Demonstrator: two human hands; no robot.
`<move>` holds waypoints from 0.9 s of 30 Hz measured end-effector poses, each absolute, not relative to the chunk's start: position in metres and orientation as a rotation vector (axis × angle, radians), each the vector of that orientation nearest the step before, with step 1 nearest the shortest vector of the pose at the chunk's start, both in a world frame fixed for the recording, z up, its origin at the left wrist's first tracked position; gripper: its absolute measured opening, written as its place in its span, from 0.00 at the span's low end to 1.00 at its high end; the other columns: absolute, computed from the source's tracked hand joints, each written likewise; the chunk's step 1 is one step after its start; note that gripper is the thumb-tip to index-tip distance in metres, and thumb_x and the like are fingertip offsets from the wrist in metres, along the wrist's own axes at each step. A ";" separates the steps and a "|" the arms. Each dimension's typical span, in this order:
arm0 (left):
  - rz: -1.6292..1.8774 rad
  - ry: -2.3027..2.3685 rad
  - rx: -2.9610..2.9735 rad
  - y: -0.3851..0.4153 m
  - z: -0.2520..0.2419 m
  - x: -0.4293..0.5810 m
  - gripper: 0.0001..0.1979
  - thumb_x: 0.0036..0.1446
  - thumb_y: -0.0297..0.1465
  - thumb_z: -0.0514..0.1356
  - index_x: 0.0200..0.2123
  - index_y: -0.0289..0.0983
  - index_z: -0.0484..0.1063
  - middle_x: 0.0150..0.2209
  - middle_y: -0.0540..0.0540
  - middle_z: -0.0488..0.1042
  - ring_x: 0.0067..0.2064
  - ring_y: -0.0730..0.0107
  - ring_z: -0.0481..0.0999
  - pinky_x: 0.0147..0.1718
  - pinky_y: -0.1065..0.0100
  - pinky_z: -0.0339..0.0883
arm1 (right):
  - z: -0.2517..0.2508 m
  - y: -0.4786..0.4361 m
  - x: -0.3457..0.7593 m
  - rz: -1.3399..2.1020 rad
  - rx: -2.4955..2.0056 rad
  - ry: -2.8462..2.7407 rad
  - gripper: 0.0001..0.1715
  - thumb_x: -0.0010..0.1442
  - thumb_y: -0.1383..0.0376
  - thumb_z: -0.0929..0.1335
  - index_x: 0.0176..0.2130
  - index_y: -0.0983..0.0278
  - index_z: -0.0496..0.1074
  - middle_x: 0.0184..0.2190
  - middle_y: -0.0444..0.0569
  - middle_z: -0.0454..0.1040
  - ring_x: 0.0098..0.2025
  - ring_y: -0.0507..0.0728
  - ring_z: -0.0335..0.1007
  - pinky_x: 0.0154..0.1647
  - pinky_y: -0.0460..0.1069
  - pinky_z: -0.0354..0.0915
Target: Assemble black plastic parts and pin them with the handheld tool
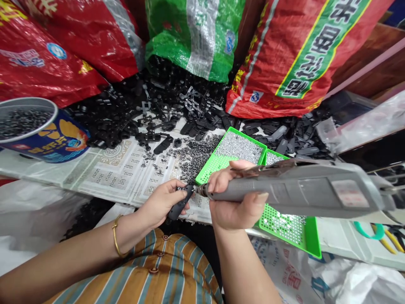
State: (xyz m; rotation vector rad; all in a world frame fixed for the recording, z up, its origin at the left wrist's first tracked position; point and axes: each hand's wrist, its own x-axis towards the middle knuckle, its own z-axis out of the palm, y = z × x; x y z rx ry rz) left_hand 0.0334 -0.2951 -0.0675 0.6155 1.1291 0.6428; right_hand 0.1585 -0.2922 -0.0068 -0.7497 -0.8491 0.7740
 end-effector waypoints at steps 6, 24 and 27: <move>0.675 1.091 0.586 -0.295 -0.071 0.033 0.09 0.44 0.29 0.59 0.30 0.37 0.62 0.17 0.54 0.68 0.19 0.73 0.71 0.17 0.72 0.66 | -0.013 -0.284 0.147 0.780 -0.823 -0.898 0.21 0.52 0.44 0.60 0.31 0.58 0.67 0.12 0.36 0.57 0.11 0.50 0.53 0.15 0.47 0.52; 0.722 1.110 0.585 -0.297 -0.070 0.036 0.09 0.44 0.30 0.60 0.29 0.36 0.63 0.17 0.56 0.65 0.18 0.76 0.68 0.15 0.75 0.63 | -0.021 -0.281 0.140 0.913 -0.670 -0.998 0.18 0.49 0.49 0.67 0.25 0.62 0.66 0.12 0.38 0.60 0.13 0.50 0.57 0.14 0.47 0.56; 0.720 1.108 0.600 -0.296 -0.071 0.037 0.10 0.43 0.31 0.61 0.29 0.36 0.63 0.16 0.56 0.65 0.17 0.76 0.67 0.15 0.75 0.63 | -0.022 -0.283 0.140 0.923 -0.651 -1.037 0.18 0.50 0.50 0.66 0.26 0.62 0.66 0.13 0.38 0.60 0.13 0.50 0.57 0.15 0.47 0.56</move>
